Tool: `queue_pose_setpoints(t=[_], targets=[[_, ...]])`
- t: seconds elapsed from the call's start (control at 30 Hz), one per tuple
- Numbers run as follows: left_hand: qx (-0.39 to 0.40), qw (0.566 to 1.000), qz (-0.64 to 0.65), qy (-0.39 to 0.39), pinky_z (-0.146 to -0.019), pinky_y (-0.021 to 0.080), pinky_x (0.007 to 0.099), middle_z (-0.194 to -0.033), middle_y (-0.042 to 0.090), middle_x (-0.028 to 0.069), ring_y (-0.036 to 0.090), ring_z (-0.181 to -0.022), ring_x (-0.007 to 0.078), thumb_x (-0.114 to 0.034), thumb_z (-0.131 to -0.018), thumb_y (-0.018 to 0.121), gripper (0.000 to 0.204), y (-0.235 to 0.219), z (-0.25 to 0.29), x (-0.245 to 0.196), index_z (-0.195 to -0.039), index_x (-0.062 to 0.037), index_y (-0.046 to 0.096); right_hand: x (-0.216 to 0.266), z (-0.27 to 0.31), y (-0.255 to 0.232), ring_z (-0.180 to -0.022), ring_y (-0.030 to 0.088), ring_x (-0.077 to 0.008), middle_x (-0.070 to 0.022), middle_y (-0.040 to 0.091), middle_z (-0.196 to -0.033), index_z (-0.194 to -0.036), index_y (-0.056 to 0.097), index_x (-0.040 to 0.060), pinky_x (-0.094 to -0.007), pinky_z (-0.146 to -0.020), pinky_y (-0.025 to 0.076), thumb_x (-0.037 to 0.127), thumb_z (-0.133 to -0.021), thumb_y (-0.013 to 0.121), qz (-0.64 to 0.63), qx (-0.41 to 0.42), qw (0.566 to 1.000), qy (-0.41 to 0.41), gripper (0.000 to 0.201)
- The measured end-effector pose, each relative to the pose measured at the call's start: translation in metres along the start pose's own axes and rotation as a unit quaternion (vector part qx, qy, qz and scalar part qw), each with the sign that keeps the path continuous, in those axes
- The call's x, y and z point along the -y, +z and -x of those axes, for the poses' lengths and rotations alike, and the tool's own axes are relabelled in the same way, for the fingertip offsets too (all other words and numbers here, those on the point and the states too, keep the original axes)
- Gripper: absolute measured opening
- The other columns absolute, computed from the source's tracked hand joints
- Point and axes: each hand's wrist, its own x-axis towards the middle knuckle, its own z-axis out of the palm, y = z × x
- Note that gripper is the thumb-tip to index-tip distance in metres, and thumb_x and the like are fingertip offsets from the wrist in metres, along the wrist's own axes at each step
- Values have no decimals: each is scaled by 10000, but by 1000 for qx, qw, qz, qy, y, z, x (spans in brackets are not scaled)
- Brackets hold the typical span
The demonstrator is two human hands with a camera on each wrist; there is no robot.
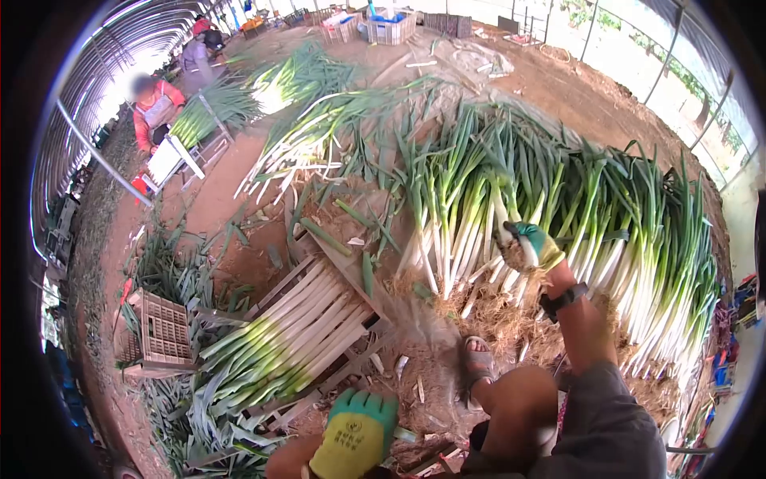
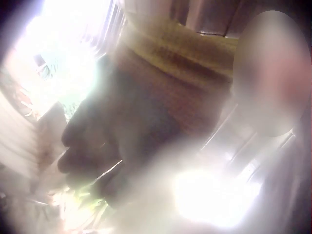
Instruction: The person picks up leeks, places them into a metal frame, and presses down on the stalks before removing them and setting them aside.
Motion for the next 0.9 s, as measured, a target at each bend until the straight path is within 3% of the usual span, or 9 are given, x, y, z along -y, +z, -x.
queue_pose_setpoints(t=[0.07,0.13,0.2,0.33,0.57,0.7,0.77,0.83,0.9], targets=[[-30,1000,2,2,-935,502,463,-1015,694,116,674,-998,321,-212,-901,688,334,2,6,-2,-1198,-62,680,24,49,31,-632,710,-192,-112,724,-807,-1098,670,-14,-282,-533,594,115,-1068,563,-124,-10,992,-24,170],[-51,999,10,-2,-904,503,458,-996,689,114,666,-975,321,-214,-917,676,331,8,13,-2,-1211,-62,674,45,118,94,-598,698,-181,-91,724,-785,-1080,677,6,-276,-520,600,182,-1074,544,-7,-70,994,-88,221],[-104,994,14,11,-874,500,461,-993,684,117,652,-952,330,-223,-921,667,345,14,18,1,-1232,-71,668,54,128,71,-571,695,-189,-108,746,-806,-1036,689,11,-319,-541,628,223,-1059,507,-82,67,994,-14,281],[-179,984,-5,2,-878,497,472,-1038,677,130,645,-967,341,-235,-920,666,341,24,6,3,-1226,-84,670,35,171,127,-633,720,-198,-120,760,-916,-1118,683,23,-295,-548,627,233,-1052,588,-95,119,987,-40,240],[-290,934,201,62,-1197,372,491,-1567,489,207,478,-1435,400,-268,-925,706,723,16,-35,-30,-1563,-52,443,-38,341,258,-671,731,-189,-77,752,-870,-1148,679,-5,-308,-597,624,233,-1067,543,-53,53,996,56,286],[-338,887,276,152,-1216,363,482,-1607,476,183,478,-1464,361,-234,-910,774,796,44,-52,-33,-1595,-52,412,-86,346,232,-729,727,-178,-100,736,-948,-1195,684,11,-298,-573,603,224,-1049,608,22,76,990,117,268],[-303,811,452,214,-1177,414,454,-1580,521,157,523,-1425,321,-226,-916,793,782,47,-50,-35,-1585,-51,428,-95,342,215,-912,744,-219,-156,713,-1159,-1300,644,-10,-320,-665,631,226,-1039,617,27,149,985,83,353],[-153,610,743,231,-1070,520,348,-1460,613,63,575,-1314,136,49,-893,667,641,63,-58,-36,-1513,-11,517,-96,335,189,-1027,733,-248,-171,682,-1265,-1365,614,-17,-345,-761,640,232,-1041,612,63,214,975,23,409],[-204,583,730,293,-1060,529,339,-1417,635,58,599,-1276,136,49,-926,654,590,35,-33,-37,-1500,-10,529,-91,370,239,-988,732,-244,-155,708,-1196,-1329,646,-25,-342,-801,625,230,-1061,586,100,169,979,-57,374]])
